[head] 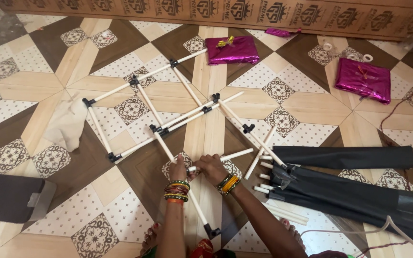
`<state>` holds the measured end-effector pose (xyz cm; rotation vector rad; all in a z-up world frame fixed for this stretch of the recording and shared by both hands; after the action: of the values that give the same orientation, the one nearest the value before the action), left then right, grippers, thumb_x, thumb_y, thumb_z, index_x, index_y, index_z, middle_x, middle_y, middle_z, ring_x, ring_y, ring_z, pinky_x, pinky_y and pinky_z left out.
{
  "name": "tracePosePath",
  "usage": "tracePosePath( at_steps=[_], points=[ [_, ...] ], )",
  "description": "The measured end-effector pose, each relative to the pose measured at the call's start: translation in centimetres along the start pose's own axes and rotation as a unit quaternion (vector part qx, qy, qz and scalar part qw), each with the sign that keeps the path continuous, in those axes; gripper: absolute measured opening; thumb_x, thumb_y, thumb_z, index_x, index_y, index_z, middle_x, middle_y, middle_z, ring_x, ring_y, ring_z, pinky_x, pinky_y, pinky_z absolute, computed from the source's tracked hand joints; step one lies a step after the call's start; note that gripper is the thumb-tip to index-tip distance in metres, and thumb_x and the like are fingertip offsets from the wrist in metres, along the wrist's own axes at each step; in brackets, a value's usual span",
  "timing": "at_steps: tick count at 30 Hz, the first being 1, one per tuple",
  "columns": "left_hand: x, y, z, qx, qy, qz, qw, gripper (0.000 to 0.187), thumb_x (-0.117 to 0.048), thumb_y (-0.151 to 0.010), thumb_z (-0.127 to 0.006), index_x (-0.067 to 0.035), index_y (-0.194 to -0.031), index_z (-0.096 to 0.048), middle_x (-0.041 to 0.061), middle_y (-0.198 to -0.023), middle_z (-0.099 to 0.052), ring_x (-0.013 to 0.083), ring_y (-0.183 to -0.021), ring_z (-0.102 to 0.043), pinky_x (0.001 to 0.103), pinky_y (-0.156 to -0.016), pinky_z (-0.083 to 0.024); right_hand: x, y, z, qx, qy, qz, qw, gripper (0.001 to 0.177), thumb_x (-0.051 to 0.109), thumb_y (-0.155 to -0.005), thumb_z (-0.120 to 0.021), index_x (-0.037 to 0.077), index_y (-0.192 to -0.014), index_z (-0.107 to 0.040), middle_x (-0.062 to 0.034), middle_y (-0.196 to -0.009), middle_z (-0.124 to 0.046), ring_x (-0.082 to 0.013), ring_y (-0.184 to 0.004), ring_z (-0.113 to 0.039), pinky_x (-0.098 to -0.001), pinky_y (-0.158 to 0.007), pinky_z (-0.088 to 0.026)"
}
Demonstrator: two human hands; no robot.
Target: The person assembles a collapsible furniture frame by connecting white plastic poles with black corner joints on a tiled floor. They then attach a black fabric sheet to the frame.
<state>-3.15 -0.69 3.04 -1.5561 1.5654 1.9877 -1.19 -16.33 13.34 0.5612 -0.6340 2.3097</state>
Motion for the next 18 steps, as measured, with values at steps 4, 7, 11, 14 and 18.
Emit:
tracePosePath(
  at_steps=[4, 7, 11, 14, 18],
  points=[
    [-1.2, 1.1, 0.4, 0.001, -0.110, 0.005, 0.994, 0.047, -0.035, -0.107, -0.048, 0.007, -0.086, -0.051, 0.013, -0.055, -0.058, 0.0177, -0.036, -0.054, 0.031, -0.031, -0.044, -0.2, 0.0, -1.1, 0.034, 0.002, 0.006, 0.999, 0.022, 0.004, -0.088, -0.065, 0.018, -0.101, -0.075, -0.0016, -0.082, -0.068, -0.0217, -0.085, -0.064, -0.0393, -0.076, -0.037],
    [-1.6, 0.9, 0.2, 0.016, -0.120, -0.005, 0.993, 0.038, -0.032, -0.106, -0.046, 0.003, -0.090, -0.050, 0.014, -0.057, -0.065, 0.0182, -0.036, -0.052, 0.032, -0.031, -0.040, -1.0, -0.6, -1.5, 0.047, -0.028, 0.002, 0.999, 0.025, 0.001, -0.086, -0.063, 0.018, -0.101, -0.074, -0.0025, -0.086, -0.072, -0.0227, -0.088, -0.067, -0.0411, -0.076, -0.038],
    [0.4, -0.7, 1.2, 0.012, -0.108, -0.020, 0.994, 0.033, -0.030, -0.107, -0.047, 0.000, -0.093, -0.047, 0.015, -0.062, -0.059, 0.0183, -0.038, -0.054, 0.033, -0.032, -0.044, -1.4, -1.0, -2.8, 0.098, -0.029, -0.020, 0.995, 0.022, 0.003, -0.088, -0.064, 0.020, -0.098, -0.074, -0.0022, -0.086, -0.073, -0.0235, -0.089, -0.068, -0.0419, -0.078, -0.039],
    [2.9, -2.8, 1.6, 0.048, -0.085, -0.012, 0.995, 0.035, -0.032, -0.107, -0.044, -0.001, -0.093, -0.050, 0.016, -0.062, -0.064, 0.0181, -0.038, -0.053, 0.031, -0.033, -0.043, -1.3, -0.7, -3.5, 0.112, -0.040, -0.006, 0.993, 0.022, 0.004, -0.088, -0.065, 0.021, -0.098, -0.075, -0.0016, -0.088, -0.072, -0.0240, -0.091, -0.066, -0.0424, -0.077, -0.039],
    [6.4, -4.8, 1.8, 0.056, -0.043, -0.017, 0.997, 0.053, -0.045, -0.109, -0.038, 0.002, -0.090, -0.052, 0.020, -0.062, -0.066, 0.0203, -0.038, -0.052, 0.031, -0.032, -0.040, -1.6, 0.2, -4.1, 0.129, -0.026, -0.020, 0.991, 0.017, 0.013, -0.090, -0.069, 0.021, -0.104, -0.073, -0.0022, -0.085, -0.067, -0.0234, -0.089, -0.063, -0.0427, -0.079, -0.037]
  ],
)
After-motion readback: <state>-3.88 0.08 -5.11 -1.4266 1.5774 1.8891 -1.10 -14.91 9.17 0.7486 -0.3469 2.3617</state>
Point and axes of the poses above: each hand's wrist, its own y-axis away from the middle knuckle, its own z-axis out of the back of the hand, x = y × z, the point moved 5 cm from there along -y, towards the middle knuckle
